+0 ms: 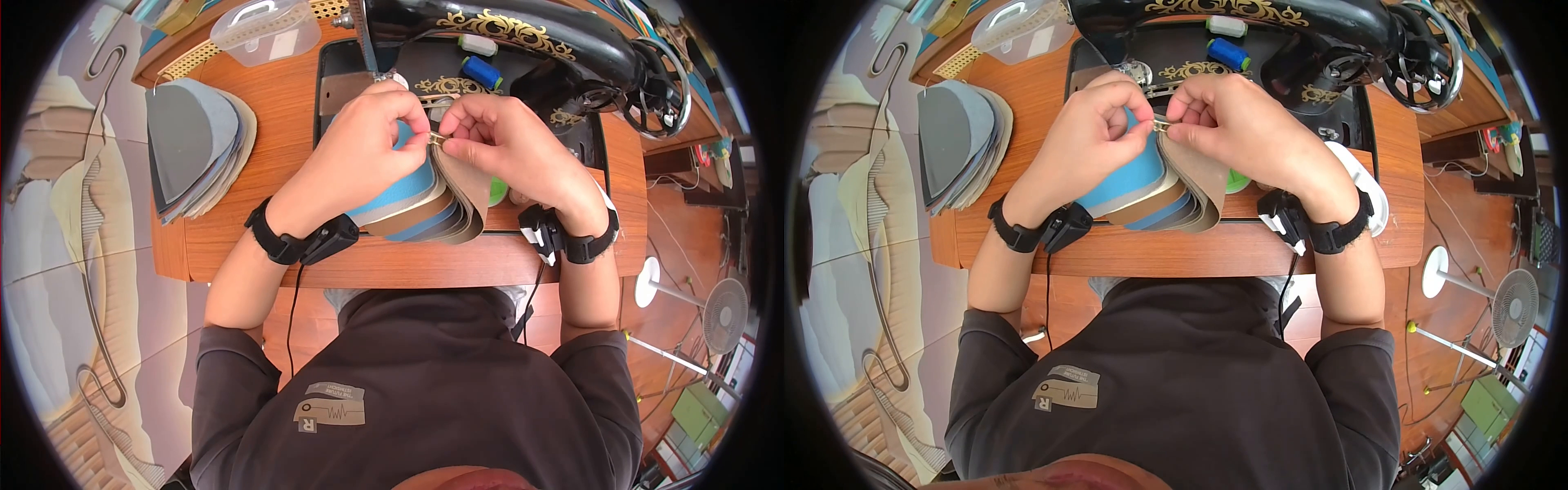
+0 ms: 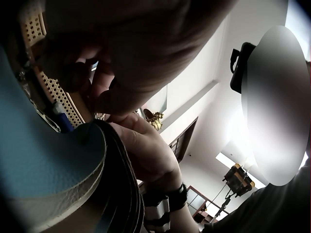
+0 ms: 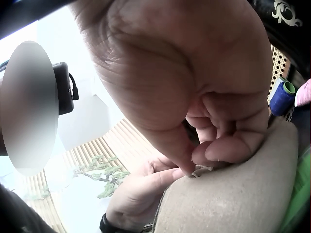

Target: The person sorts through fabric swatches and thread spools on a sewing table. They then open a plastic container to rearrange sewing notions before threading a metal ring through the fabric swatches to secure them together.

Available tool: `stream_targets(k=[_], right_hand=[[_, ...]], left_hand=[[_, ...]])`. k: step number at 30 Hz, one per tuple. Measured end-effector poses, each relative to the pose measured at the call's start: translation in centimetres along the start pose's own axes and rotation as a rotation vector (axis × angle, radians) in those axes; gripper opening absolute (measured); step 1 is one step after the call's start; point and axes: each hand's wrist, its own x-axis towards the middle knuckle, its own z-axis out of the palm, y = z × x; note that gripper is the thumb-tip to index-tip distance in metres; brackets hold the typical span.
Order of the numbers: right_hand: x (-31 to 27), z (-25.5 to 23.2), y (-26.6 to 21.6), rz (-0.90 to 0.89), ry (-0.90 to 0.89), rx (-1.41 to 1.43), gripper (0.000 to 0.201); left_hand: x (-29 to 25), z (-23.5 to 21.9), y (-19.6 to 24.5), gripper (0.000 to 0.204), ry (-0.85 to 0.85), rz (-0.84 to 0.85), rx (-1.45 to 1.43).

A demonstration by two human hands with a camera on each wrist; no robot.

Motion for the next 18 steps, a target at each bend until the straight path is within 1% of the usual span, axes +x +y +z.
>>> stream_targets(k=[3,6,7,9,12,13,16,18], right_hand=[[-0.1,-0.4,-1.1,0.012,-0.035,-0.058,0.010],[-0.1,-0.3,-1.6,0.056,-0.028,-0.111,0.010],[-0.1,-0.4,-1.4,0.035,-0.027,-0.117,0.011],[0.0,-0.5,-0.9,-0.008,-0.025,-0.129,0.013],[-0.1,-0.6,-1.1,-0.031,0.017,-0.239,0.015],[0.0,-0.7,-1.0,-0.022,0.026,-0.235,0.016],[0.0,-1.0,-0.7,-0.012,0.056,-0.232,0.015],[-0.1,-0.8,-0.7,-0.029,0.080,-0.244,0.015]], left_hand=[[-0.1,0.2,-0.1,0.007,-0.026,-0.001,-0.018],[-0.1,0.1,0.1,0.007,-0.046,-0.025,-0.035],[-0.1,0.1,0.2,0.007,-0.049,-0.036,-0.040],[-0.2,-0.1,0.3,0.008,-0.066,-0.005,-0.006],[-0.4,-0.4,0.7,0.009,-0.104,-0.004,0.014],[-0.4,-0.4,0.8,0.009,-0.119,-0.012,0.015],[-0.5,-0.2,0.4,0.009,-0.115,0.073,0.028],[-0.4,-0.1,0.2,0.009,-0.116,0.062,0.008]])
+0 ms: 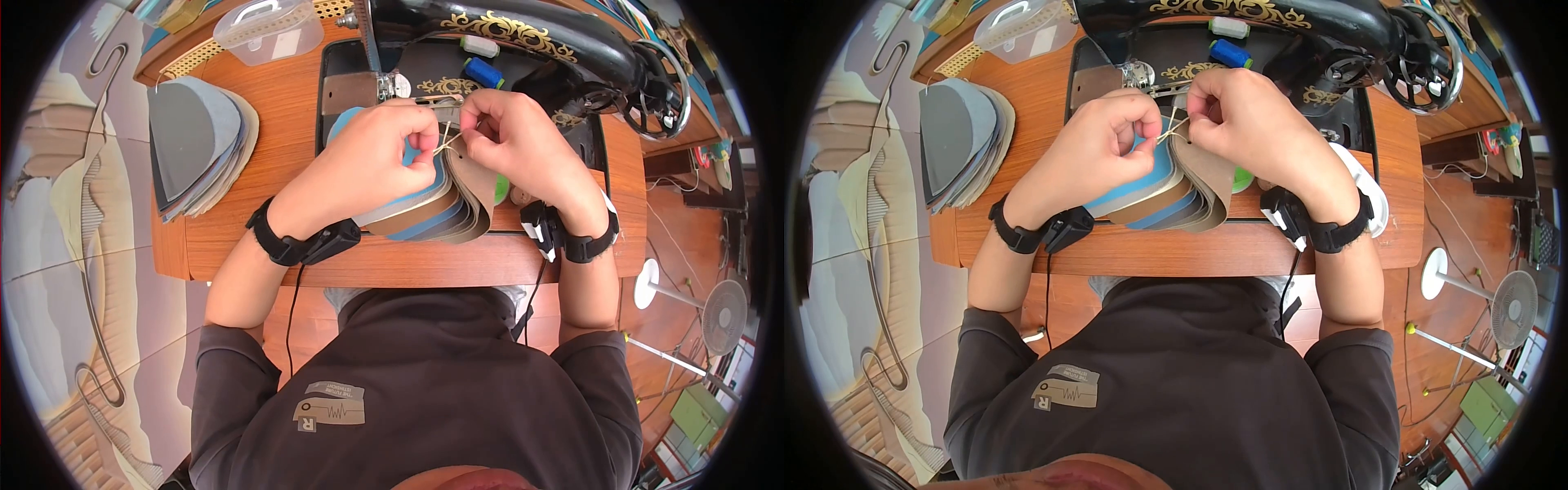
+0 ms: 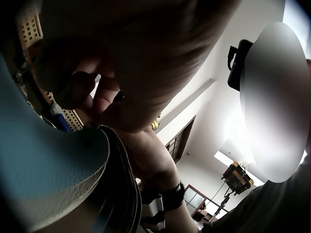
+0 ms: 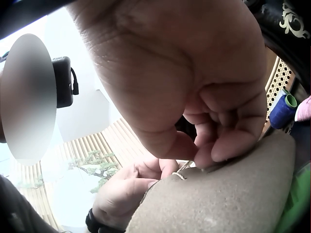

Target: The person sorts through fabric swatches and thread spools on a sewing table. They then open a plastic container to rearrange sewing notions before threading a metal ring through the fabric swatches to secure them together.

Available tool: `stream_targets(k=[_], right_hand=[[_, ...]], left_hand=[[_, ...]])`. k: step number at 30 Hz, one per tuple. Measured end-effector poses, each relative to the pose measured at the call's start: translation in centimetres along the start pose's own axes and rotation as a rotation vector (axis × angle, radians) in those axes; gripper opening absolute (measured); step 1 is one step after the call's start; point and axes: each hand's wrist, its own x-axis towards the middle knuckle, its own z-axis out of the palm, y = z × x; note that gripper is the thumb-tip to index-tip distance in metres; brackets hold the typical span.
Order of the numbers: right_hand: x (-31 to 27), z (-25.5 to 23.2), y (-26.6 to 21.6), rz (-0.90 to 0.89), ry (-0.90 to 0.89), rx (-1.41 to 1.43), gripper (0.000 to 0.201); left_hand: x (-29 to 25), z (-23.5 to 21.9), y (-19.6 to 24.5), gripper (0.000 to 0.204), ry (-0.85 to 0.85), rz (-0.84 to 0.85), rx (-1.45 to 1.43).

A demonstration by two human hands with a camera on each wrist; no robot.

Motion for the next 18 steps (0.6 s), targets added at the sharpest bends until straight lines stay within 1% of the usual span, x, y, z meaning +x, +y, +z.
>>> stream_targets(k=[1,4,6,9,12,13,16,18], right_hand=[[0.0,0.0,0.1,-0.005,-0.011,0.033,0.014],[0.1,-0.3,0.5,-0.025,-0.029,0.134,0.011],[0.2,-0.1,0.9,-0.045,-0.021,0.209,0.010],[-0.1,-0.3,0.1,0.043,-0.070,0.232,0.010],[0.0,-0.5,0.1,0.083,-0.146,0.154,0.007],[0.0,-0.5,0.1,0.090,-0.147,0.151,0.006],[0.0,-0.6,-0.3,0.115,-0.141,0.153,0.005],[0.0,-0.7,-0.6,0.134,-0.127,0.170,0.007]], left_hand=[[0.0,0.0,0.0,0.009,-0.001,-0.006,-0.011],[0.1,-0.4,0.7,0.009,-0.087,-0.190,-0.049],[0.1,-0.4,0.6,0.009,-0.111,-0.179,-0.044],[0.1,-0.2,0.3,0.008,-0.118,-0.159,-0.053],[0.0,0.5,-0.6,0.010,-0.090,-0.091,-0.067],[0.0,0.7,-0.7,0.010,-0.076,-0.061,-0.071],[0.1,0.3,0.3,0.014,-0.158,-0.181,-0.079],[0.2,0.5,0.2,0.014,-0.140,-0.163,-0.091]])
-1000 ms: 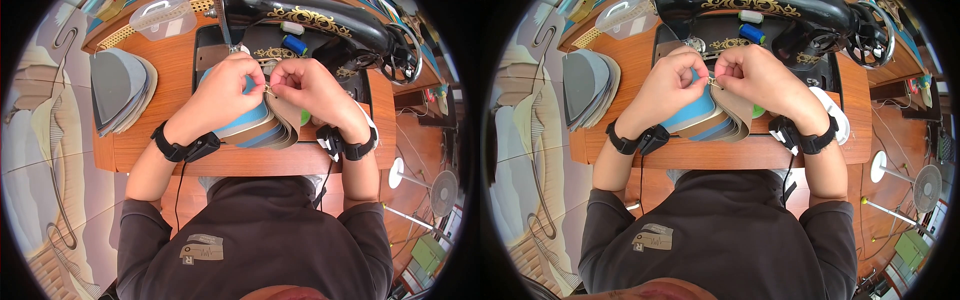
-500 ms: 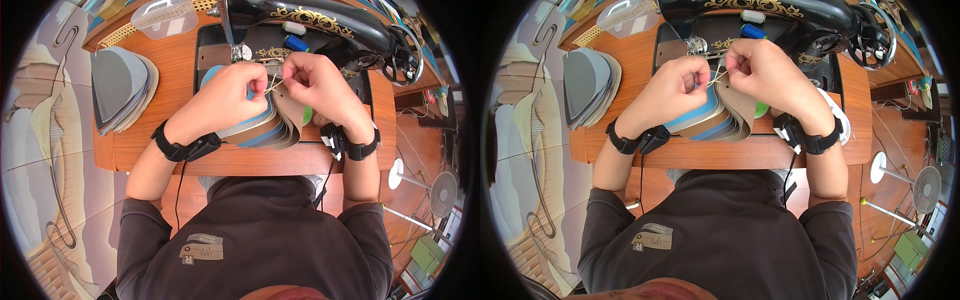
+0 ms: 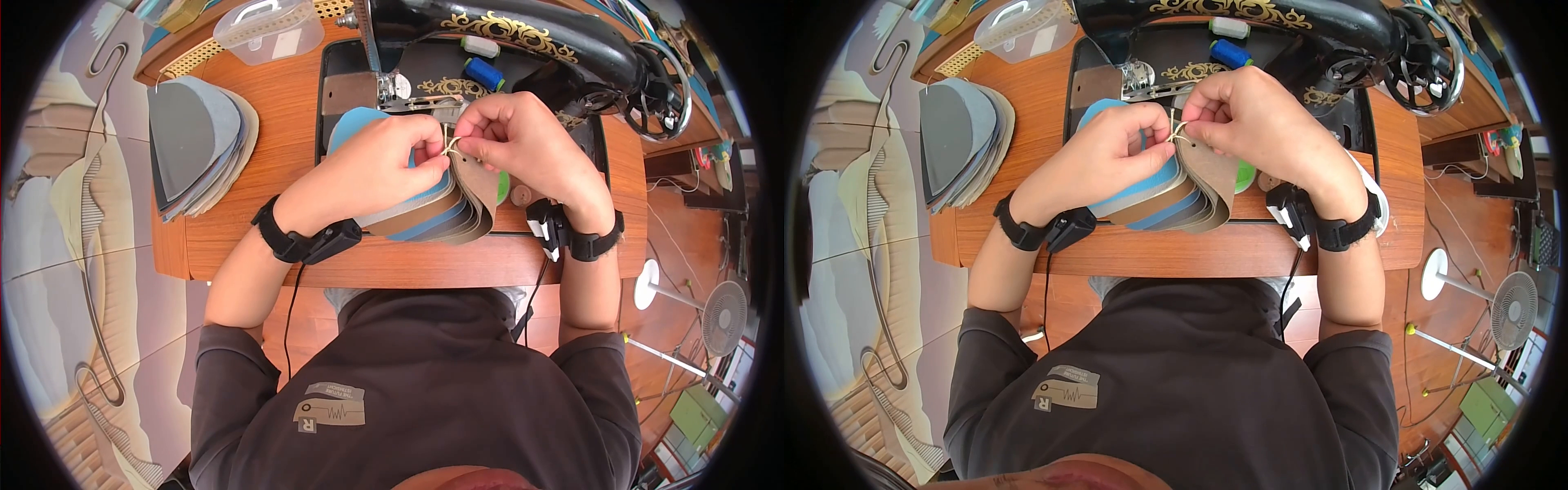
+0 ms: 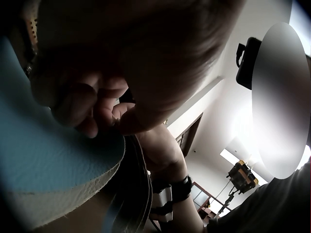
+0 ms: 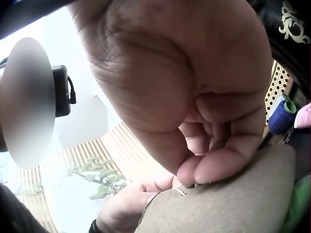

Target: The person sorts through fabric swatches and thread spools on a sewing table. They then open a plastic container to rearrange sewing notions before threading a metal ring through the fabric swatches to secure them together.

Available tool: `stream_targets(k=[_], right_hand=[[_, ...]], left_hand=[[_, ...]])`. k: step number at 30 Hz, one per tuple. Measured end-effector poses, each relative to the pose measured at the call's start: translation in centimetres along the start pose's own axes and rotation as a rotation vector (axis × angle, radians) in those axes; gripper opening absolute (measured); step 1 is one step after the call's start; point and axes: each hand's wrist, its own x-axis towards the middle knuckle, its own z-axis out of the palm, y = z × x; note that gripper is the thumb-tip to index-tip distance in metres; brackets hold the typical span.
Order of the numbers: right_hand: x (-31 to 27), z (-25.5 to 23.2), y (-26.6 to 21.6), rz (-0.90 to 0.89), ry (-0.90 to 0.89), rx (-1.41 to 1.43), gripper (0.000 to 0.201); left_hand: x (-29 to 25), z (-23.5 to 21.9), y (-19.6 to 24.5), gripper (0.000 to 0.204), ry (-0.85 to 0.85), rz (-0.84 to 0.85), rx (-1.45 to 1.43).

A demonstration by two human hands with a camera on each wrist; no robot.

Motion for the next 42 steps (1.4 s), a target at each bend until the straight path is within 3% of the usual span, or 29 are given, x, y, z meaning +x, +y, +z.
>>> stream_targets(k=[9,18,28,31,36,42], right_hand=[[0.0,-0.3,0.4,-0.069,-0.002,-0.004,0.005],[-0.5,-0.8,0.2,-0.133,-0.193,0.001,0.005],[-0.5,-1.0,0.4,-0.128,-0.224,0.095,0.004],[-0.6,-1.1,0.5,-0.115,-0.247,0.051,0.006],[-0.8,-1.0,0.4,-0.038,-0.330,-0.005,0.008],[-0.5,-1.3,0.3,-0.216,-0.445,-0.090,0.024]], left_hand=[[0.2,-0.3,-0.4,0.010,0.068,0.011,-0.031],[0.0,-0.2,0.2,0.012,0.067,0.066,0.045],[-0.2,-0.1,0.5,0.012,0.171,0.105,0.109],[-0.3,-0.3,0.9,0.010,0.121,0.112,0.138],[-0.2,-0.7,0.4,0.007,0.013,0.094,-0.046],[0.0,-0.7,0.0,0.008,-0.033,0.138,0.006]])
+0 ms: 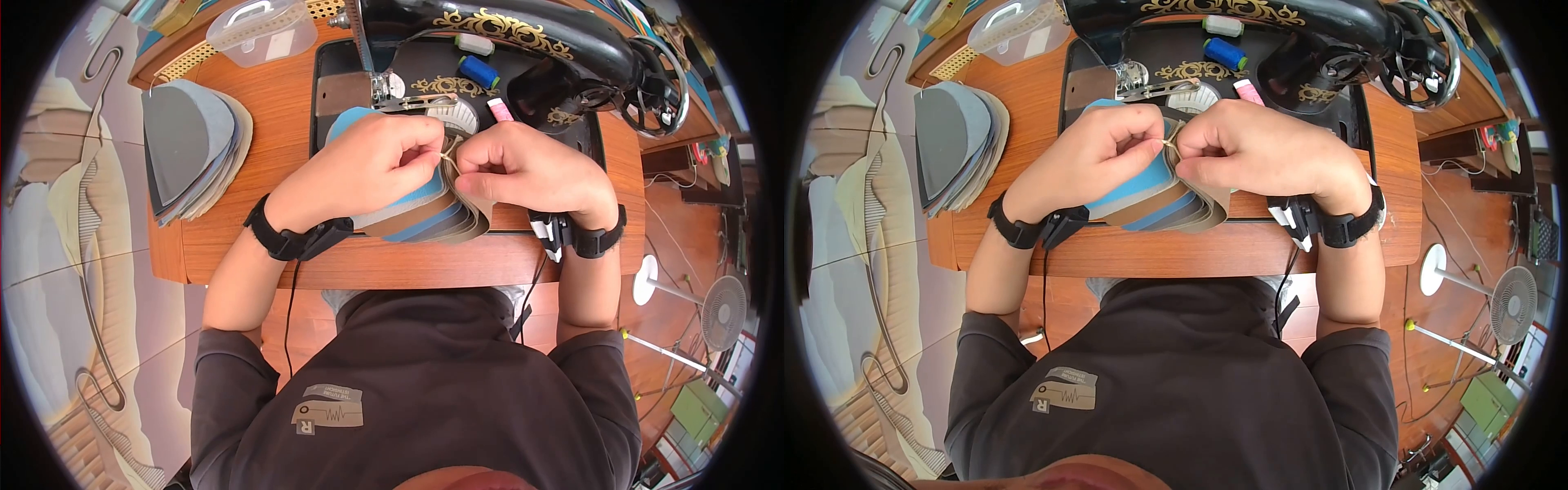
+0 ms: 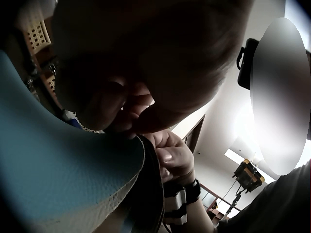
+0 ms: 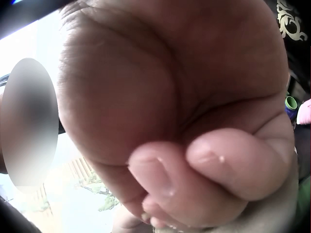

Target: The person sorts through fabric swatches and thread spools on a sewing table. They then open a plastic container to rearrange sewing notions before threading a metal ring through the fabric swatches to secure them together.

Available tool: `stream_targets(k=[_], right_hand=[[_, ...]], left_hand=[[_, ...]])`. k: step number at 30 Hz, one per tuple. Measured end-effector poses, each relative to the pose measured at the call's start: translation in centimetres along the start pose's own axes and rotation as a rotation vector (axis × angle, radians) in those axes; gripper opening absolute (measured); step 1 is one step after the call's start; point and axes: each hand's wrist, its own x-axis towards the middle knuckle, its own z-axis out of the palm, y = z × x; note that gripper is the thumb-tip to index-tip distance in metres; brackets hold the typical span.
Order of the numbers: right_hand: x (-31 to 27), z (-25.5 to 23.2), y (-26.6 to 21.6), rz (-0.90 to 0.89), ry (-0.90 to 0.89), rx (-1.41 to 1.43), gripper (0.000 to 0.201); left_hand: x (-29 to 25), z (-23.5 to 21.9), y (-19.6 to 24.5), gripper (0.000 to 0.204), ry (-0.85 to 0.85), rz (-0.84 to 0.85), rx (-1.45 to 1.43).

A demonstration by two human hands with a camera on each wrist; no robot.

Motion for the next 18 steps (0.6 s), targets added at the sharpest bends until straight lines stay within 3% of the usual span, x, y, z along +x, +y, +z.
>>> stream_targets(k=[4,12,18], right_hand=[[0.36,0.31,-0.34,-0.036,0.027,0.054,0.026],[0.64,0.56,-0.31,-0.101,0.103,0.172,0.025],[0.80,0.72,-0.45,-0.070,0.107,0.256,0.031]], left_hand=[[0.08,-0.32,-0.09,0.010,-0.005,-0.006,0.087],[0.49,-0.35,-0.45,0.012,0.078,0.140,0.154],[0.58,-0.38,-0.53,0.011,0.128,0.158,0.203]])
